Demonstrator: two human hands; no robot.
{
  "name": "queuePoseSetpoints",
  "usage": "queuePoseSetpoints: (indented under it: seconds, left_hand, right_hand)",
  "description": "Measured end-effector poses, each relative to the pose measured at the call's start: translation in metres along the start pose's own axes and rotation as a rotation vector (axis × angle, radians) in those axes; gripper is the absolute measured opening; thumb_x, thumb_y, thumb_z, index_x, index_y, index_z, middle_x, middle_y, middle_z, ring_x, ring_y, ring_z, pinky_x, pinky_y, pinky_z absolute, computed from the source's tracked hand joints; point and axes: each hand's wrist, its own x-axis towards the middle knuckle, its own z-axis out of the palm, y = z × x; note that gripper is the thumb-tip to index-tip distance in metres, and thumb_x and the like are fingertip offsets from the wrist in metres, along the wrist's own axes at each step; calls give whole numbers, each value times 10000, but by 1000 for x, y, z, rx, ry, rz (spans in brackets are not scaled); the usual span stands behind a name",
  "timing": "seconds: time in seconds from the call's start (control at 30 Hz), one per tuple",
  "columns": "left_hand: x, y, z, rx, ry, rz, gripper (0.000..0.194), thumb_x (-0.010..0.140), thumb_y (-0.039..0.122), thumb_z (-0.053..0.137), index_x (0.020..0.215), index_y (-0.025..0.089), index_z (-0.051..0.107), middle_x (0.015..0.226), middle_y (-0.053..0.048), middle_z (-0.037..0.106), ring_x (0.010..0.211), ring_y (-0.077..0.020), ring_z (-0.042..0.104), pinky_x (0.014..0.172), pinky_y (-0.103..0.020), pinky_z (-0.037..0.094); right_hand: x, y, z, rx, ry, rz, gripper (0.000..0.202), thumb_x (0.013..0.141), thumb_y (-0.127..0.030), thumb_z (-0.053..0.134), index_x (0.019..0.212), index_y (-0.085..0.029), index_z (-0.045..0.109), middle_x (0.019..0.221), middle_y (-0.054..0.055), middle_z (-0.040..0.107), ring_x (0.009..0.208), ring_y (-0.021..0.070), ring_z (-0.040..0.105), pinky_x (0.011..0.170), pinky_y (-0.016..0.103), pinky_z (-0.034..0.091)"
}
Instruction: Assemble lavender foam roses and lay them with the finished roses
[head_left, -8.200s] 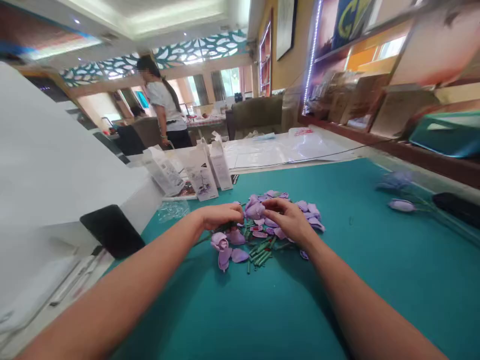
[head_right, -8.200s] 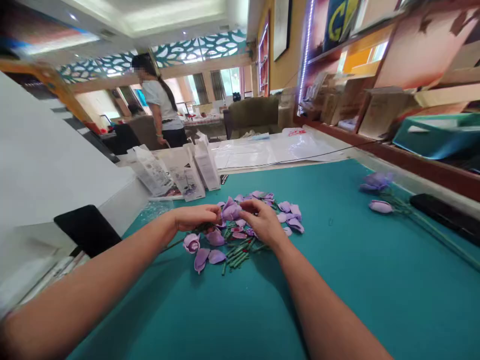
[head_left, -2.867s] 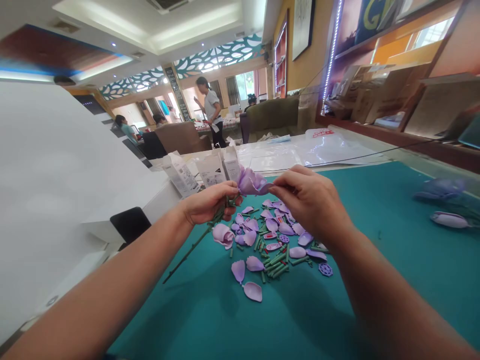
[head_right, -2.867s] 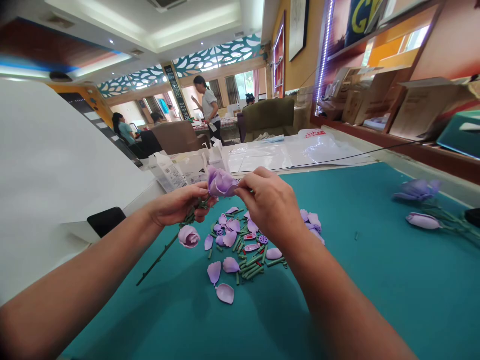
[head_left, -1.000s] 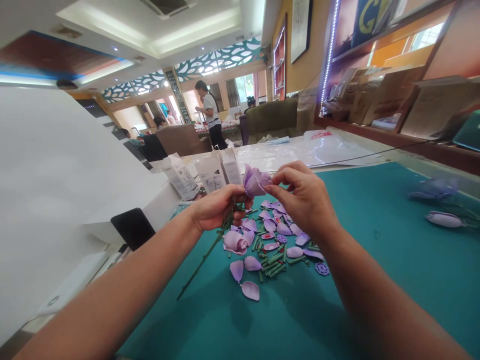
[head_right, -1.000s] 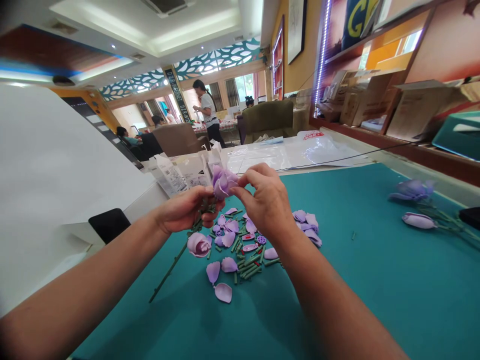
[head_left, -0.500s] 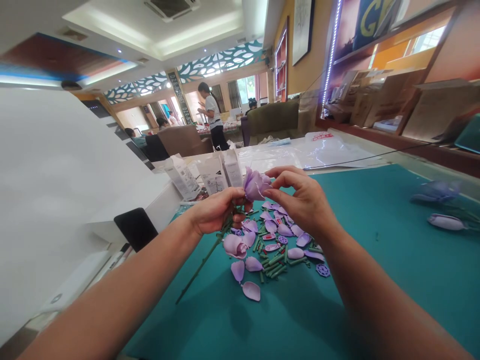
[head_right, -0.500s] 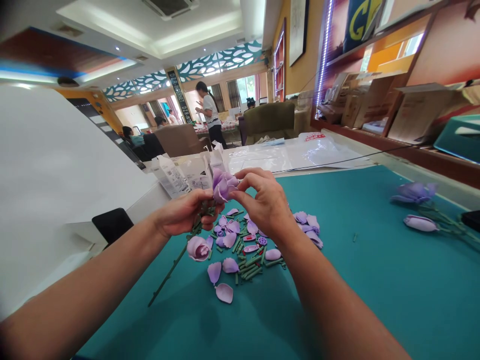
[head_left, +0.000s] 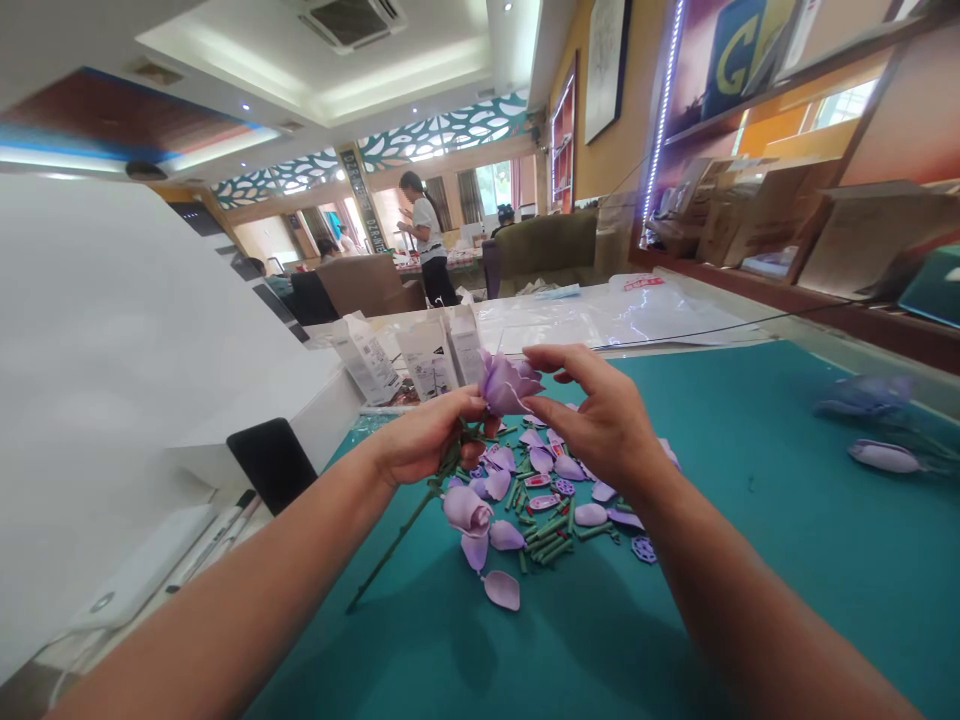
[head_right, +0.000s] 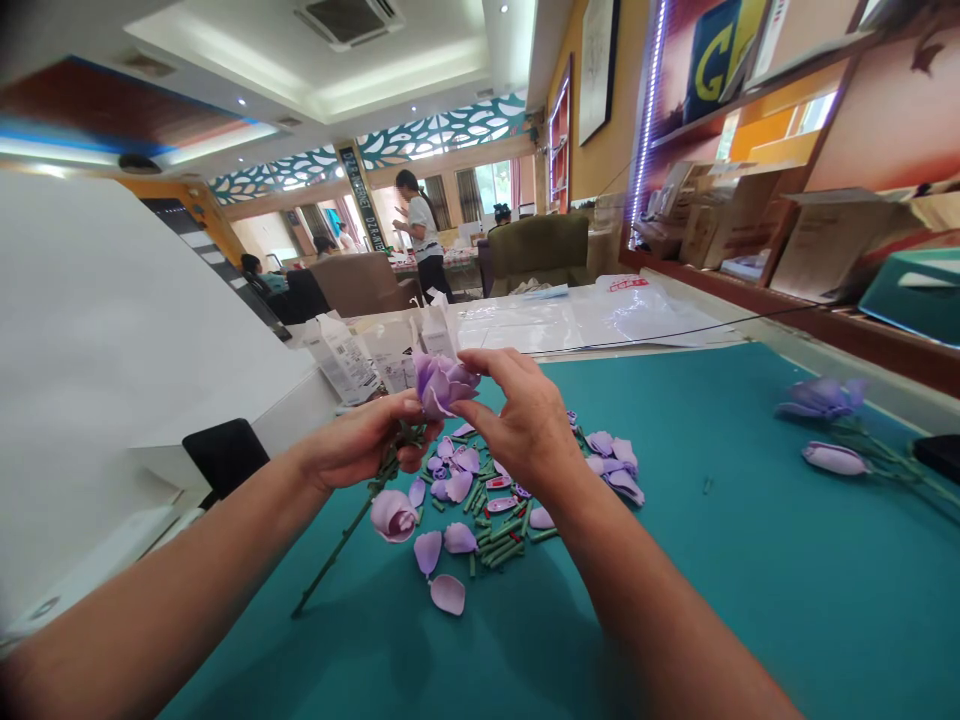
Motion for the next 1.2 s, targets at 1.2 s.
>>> queuePoseSetpoints:
  seconds: [1.2]
  left_hand:
    - [9, -10, 4, -119, 22, -267, 243, 853, 242, 442, 630, 153, 481, 581, 39, 387, 455, -67, 294, 413, -195, 271]
  right_hand:
    - [-5, 33, 6, -28, -120, 50, 538, 784, -212, 646, 1315, -238, 563, 1022, 60, 719, 926, 223, 665, 864, 410, 534]
